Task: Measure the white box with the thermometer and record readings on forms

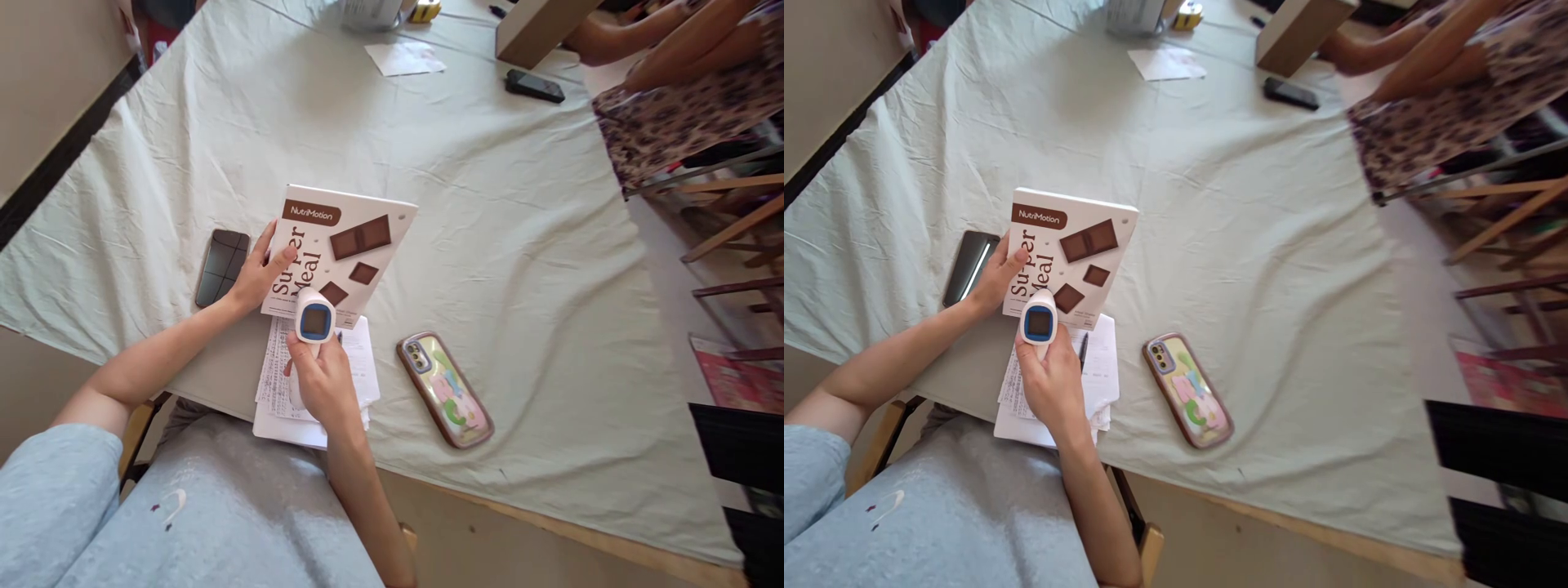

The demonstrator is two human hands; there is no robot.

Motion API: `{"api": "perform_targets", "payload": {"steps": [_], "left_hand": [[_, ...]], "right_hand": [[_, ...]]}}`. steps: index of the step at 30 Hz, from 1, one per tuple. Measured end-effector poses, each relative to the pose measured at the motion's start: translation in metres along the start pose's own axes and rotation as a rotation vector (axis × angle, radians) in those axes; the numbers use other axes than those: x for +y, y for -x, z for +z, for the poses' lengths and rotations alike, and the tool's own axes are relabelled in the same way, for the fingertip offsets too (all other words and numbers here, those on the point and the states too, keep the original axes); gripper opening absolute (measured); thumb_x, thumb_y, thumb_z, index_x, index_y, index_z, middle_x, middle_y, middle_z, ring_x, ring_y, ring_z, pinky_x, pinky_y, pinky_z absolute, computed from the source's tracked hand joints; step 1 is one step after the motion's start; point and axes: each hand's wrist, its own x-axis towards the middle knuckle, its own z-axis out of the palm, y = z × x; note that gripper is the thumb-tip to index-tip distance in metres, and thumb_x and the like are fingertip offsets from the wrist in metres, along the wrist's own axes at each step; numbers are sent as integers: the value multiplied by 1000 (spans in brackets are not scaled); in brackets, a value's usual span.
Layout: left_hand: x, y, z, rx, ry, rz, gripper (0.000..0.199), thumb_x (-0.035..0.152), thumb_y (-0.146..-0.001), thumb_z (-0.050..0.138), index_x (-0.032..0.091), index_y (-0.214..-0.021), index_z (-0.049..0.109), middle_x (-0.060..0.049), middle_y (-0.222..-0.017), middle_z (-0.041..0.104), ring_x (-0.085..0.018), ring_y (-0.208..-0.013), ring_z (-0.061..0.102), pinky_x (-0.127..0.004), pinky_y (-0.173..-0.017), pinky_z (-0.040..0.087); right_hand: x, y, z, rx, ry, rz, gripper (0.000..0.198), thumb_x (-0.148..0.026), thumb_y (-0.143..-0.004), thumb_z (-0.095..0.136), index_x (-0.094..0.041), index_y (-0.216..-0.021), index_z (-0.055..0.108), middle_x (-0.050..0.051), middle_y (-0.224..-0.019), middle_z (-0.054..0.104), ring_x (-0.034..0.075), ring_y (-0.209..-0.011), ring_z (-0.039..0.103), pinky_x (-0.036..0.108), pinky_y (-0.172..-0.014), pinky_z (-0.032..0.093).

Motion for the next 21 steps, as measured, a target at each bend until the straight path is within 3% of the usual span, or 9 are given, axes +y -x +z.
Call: {"api": "perform_targets", "payload": {"steps": [21], "left_hand": [[0,-1,1,2,-22,36,68,59,-71,74,26,-127,54,-6,-121,67,-26,-116,62,-40,-99,51]], "right_hand": [[-3,0,1,53,100,36,28,-53,-85,54,-25,-83,53,3,-75,61,26,-85,58,43,-77,43]]}}
